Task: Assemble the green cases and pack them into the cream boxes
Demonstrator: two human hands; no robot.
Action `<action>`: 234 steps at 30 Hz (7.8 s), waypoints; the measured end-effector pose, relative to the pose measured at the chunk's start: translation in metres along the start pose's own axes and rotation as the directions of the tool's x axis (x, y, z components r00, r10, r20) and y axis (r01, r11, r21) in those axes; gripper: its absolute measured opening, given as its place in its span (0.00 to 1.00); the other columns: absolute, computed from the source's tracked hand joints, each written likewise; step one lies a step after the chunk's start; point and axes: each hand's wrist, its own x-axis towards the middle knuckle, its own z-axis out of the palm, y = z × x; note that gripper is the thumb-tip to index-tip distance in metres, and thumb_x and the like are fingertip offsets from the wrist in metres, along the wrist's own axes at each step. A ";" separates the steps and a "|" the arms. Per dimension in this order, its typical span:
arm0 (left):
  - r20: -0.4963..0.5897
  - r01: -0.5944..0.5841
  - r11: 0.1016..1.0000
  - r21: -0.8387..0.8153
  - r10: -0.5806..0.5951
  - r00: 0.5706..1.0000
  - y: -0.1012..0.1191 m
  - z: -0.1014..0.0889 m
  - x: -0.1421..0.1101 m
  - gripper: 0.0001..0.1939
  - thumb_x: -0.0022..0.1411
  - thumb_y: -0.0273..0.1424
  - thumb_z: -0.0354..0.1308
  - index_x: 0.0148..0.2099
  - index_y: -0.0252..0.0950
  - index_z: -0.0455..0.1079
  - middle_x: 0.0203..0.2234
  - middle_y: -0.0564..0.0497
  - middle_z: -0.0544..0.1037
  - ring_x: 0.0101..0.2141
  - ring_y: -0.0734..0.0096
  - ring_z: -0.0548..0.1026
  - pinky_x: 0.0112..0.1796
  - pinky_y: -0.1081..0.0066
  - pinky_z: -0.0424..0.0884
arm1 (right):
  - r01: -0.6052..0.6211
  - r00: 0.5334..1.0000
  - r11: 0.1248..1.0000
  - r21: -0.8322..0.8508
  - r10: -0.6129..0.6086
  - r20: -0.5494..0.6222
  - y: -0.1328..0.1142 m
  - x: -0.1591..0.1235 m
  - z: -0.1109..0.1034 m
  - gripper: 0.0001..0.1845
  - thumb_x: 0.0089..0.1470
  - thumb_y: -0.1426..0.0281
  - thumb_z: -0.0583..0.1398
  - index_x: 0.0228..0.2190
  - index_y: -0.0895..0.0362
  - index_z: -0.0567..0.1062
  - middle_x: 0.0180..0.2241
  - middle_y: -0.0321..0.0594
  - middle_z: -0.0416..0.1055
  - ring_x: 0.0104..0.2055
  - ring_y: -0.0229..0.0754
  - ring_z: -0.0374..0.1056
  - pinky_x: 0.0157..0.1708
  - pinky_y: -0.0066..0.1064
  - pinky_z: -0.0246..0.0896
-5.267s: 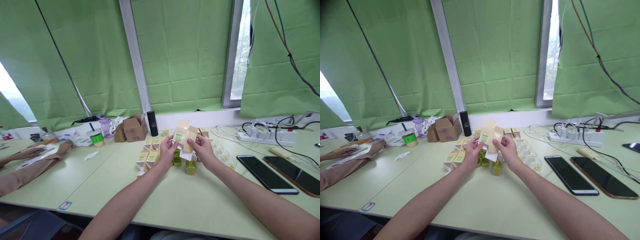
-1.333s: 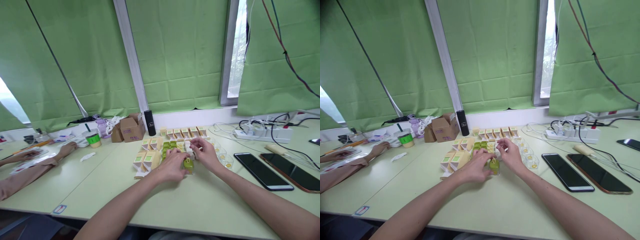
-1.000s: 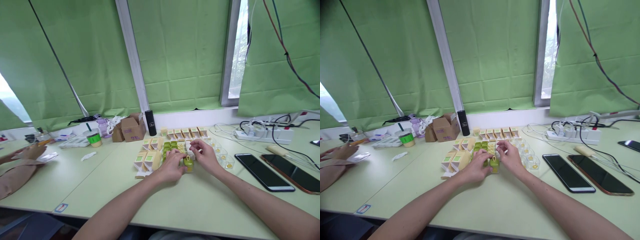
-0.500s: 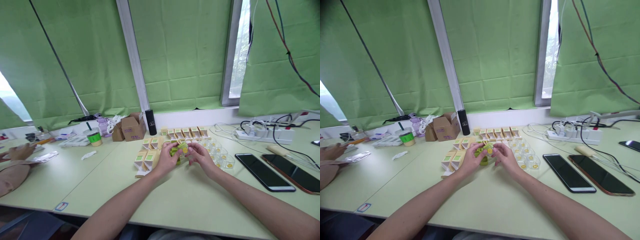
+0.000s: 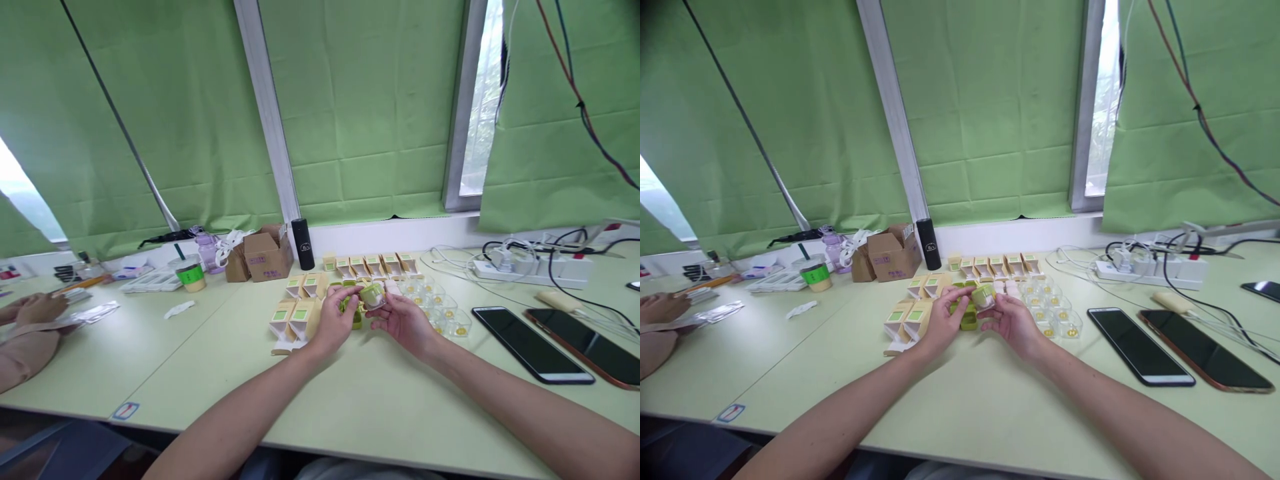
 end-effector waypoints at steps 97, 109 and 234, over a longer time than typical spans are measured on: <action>-0.141 0.365 0.735 -0.572 -0.526 0.839 -0.002 -0.005 0.023 0.11 0.56 0.33 0.68 0.35 0.34 0.70 0.31 0.50 0.78 0.32 0.68 0.79 0.33 0.68 0.78 | 0.025 0.897 -0.287 -0.957 -0.416 0.149 -0.069 -0.137 -0.109 0.12 0.63 0.64 0.55 0.33 0.52 0.78 0.51 0.49 0.73 0.29 0.41 0.73 0.31 0.37 0.70; -0.114 0.389 0.702 -0.597 -0.554 0.825 0.005 -0.004 0.021 0.06 0.57 0.27 0.65 0.34 0.34 0.70 0.29 0.50 0.78 0.27 0.71 0.78 0.32 0.68 0.78 | -0.014 0.892 -0.416 -0.909 -0.416 0.177 -0.078 -0.137 -0.113 0.15 0.62 0.62 0.56 0.48 0.52 0.74 0.57 0.51 0.71 0.42 0.53 0.77 0.35 0.41 0.72; 0.108 0.066 0.993 0.097 -0.076 0.991 0.029 0.017 -0.012 0.15 0.70 0.27 0.52 0.53 0.36 0.76 0.47 0.44 0.83 0.43 0.64 0.82 0.45 0.65 0.80 | 0.429 0.737 -0.349 -0.833 -0.398 0.546 -0.007 -0.014 0.003 0.16 0.69 0.72 0.52 0.56 0.55 0.63 0.54 0.55 0.71 0.47 0.57 0.75 0.37 0.47 0.77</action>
